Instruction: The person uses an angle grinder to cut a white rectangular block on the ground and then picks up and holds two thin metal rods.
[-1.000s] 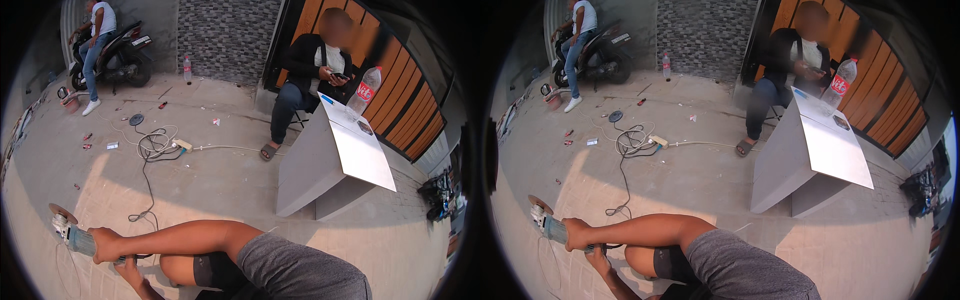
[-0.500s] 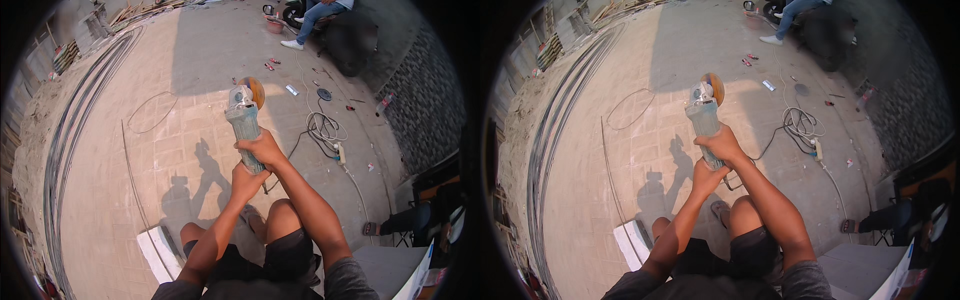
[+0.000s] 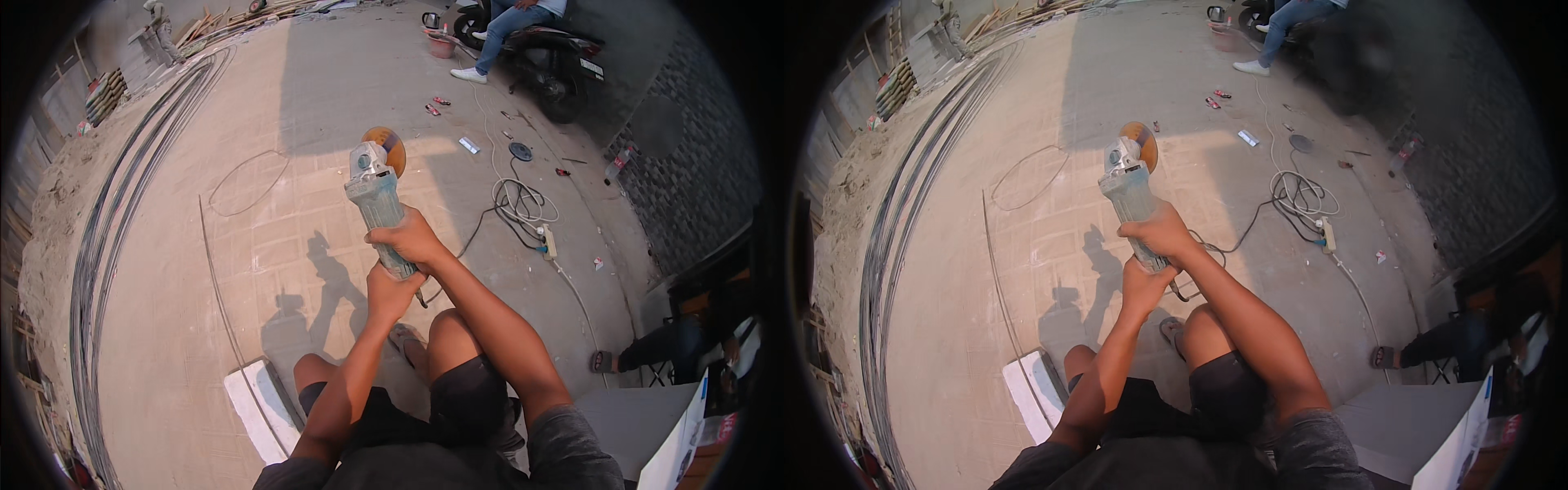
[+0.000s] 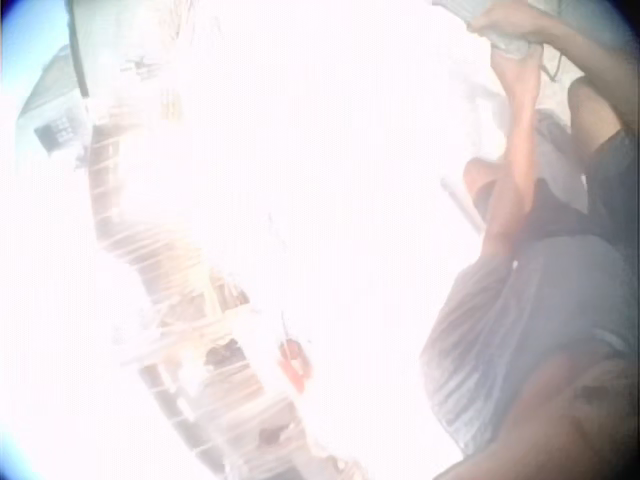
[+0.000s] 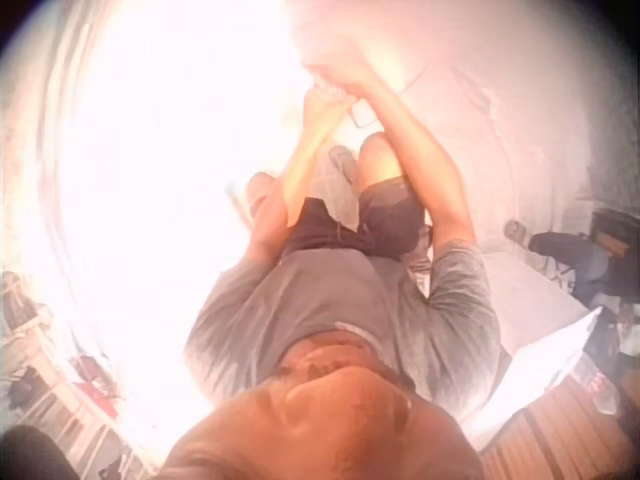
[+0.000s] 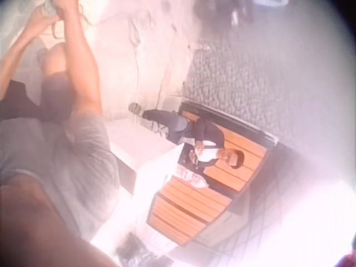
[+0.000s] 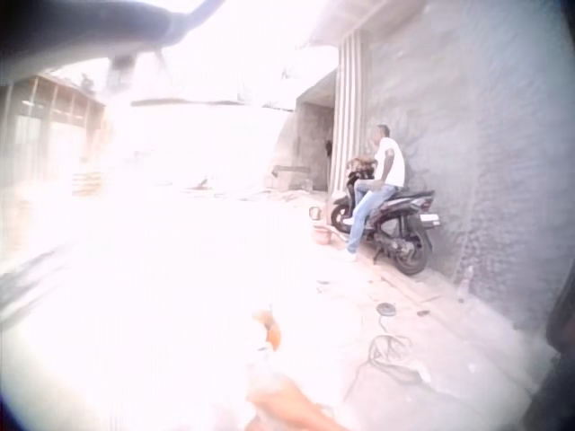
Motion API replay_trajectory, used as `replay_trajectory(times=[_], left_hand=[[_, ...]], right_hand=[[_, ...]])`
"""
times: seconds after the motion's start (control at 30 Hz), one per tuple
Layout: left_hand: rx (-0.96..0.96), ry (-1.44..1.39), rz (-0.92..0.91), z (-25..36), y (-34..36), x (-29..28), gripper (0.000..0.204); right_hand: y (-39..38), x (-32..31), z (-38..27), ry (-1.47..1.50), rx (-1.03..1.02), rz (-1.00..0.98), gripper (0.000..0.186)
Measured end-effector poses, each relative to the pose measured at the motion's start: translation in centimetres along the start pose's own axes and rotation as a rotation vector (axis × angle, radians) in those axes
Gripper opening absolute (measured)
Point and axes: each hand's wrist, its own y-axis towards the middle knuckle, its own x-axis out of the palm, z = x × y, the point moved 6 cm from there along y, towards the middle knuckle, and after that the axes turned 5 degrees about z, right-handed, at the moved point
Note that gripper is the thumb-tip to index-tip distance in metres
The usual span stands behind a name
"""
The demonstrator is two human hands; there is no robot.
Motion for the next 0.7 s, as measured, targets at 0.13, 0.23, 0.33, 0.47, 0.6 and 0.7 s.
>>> replay_trajectory(times=[0.13, 0.23, 0.33, 0.47, 0.6, 0.7], left_hand=[[-0.008, -0.222, -0.033, -0.3, -0.4, 1.2, 0.038], [-0.099, -0.275, -0.09, -3.4, 0.7, 0.4, 0.027], [-0.099, -0.266, -0.066, -7.1, 1.4, 1.0, 0.032], [-0.048, -0.207, -0.091, -9.4, 3.9, 1.3, 0.035], [-0.064, -0.167, -0.262, -7.5, -2.4, 9.7, 0.035], [-0.039, -0.163, -0.33, -5.3, -1.9, 12.1, 0.036]], right_hand=[[-0.2, -1.0, -0.2, -0.094, -0.06, 0.053, 0.043], [1.0, 0.4, 1.7, -0.147, -0.059, 0.106, 0.054], [0.7, -0.5, 2.5, -0.157, -0.07, 0.137, 0.056], [0.5, -0.1, 2.6, -0.268, -0.151, 0.124, 0.052], [2.2, -1.7, 10.2, -0.463, -0.245, 0.175, 0.049], [2.6, -3.2, 9.0, -0.527, -0.221, 0.17, 0.049]])
